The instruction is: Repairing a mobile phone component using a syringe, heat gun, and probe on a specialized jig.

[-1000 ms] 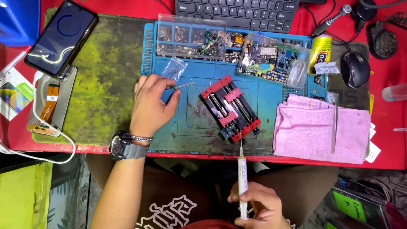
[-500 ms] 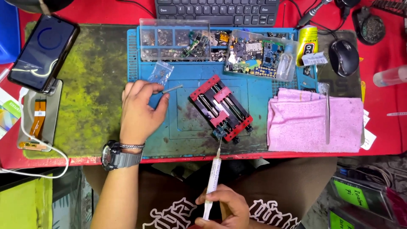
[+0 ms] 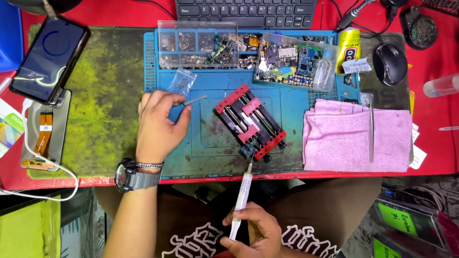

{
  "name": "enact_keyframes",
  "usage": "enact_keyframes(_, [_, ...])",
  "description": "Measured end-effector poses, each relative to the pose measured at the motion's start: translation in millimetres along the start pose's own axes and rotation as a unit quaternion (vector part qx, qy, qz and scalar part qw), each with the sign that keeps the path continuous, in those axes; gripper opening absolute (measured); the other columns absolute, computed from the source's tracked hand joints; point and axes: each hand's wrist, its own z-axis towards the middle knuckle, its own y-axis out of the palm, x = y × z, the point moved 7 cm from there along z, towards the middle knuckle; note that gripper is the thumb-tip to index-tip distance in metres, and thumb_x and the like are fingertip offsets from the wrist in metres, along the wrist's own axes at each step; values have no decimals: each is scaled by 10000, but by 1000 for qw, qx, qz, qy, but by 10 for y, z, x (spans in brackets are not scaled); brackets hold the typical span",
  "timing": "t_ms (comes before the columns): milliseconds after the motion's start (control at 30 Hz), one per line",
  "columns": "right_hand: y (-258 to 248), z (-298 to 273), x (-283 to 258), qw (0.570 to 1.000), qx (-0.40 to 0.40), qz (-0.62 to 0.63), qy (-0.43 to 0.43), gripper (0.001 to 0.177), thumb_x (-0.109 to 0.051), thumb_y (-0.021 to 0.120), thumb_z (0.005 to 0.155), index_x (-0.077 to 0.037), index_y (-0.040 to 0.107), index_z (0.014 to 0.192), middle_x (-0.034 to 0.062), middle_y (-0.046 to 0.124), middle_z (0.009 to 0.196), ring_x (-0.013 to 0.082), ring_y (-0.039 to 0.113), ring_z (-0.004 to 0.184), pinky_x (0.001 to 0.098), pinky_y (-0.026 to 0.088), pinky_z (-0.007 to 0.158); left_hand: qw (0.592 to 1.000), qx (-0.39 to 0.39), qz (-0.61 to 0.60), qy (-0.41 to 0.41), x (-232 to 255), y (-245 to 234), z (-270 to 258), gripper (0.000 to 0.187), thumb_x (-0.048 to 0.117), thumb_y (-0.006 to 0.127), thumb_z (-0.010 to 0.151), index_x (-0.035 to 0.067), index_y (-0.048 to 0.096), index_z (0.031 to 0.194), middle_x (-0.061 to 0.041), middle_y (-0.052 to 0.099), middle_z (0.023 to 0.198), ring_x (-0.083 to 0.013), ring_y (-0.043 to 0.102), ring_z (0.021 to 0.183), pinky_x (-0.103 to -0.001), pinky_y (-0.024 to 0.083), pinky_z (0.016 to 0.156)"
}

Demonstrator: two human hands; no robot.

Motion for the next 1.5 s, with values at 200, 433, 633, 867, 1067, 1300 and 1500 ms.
enact_keyframes(200, [-3, -10, 17, 1000, 2, 10, -4, 467, -33, 869, 817, 19, 617, 1207, 206, 672, 922, 286, 735, 815, 364, 644, 767, 1000, -3, 3, -5, 1, 4, 3, 187, 240, 709, 958, 104, 728, 1084, -27, 638, 1012, -280, 527, 1001, -421, 437, 916])
enact_keyframes(433, [-11, -21, 20, 1000, 2, 12, 1, 464, -37, 864, 832, 11, 610, 1217, 203, 665, 930, 287, 726, 821, 375, 648, 778, 1000, -7, 4, -5, 2, 3, 7, 187, 232, 709, 956, 101, 726, 1088, -29, 631, 1006, -282, 525, 1003, -422, 435, 913])
enact_keyframes(633, [0, -34, 9, 1000, -11, 16, -13, 475, -39, 868, 830, 28, 603, 1218, 218, 653, 930, 286, 727, 807, 354, 638, 753, 1000, -8, 7, -9, 5, 2, 6, 187, 235, 712, 954, 101, 729, 1084, -27, 637, 1011, -278, 526, 999, -420, 432, 913])
enact_keyframes(867, [-3, -41, 16, 1000, -2, 10, -14, 469, -38, 867, 822, 16, 607, 1209, 213, 650, 918, 285, 720, 794, 352, 635, 745, 1000, -4, 6, -6, 3, 2, 5, 183, 231, 715, 953, 104, 730, 1084, -27, 638, 1015, -281, 528, 1003, -424, 436, 918])
enact_keyframes(1067, [5, -52, 14, 1000, -10, 21, -10, 463, -26, 870, 827, 20, 612, 1209, 212, 648, 967, 269, 731, 837, 334, 631, 750, 1000, -6, 3, -7, -2, 5, 4, 189, 234, 715, 954, 104, 729, 1090, -25, 635, 1008, -280, 526, 999, -419, 433, 919])
enact_keyframes(1300, [10, -82, 16, 1000, 2, 17, 4, 470, -26, 882, 806, 8, 627, 1199, 200, 650, 955, 261, 732, 811, 315, 612, 711, 1000, -7, 6, -11, -4, 7, 5, 188, 233, 717, 952, 106, 730, 1090, -22, 637, 1015, -277, 526, 1005, -418, 437, 920])
enact_keyframes(1500, [3, -80, 14, 1000, 1, 14, 12, 466, -24, 880, 805, 6, 631, 1197, 200, 656, 950, 254, 735, 811, 313, 613, 712, 1000, -8, 3, -9, 5, 1, 6, 194, 231, 712, 954, 101, 730, 1096, -25, 637, 1011, -275, 526, 1005, -418, 435, 923])
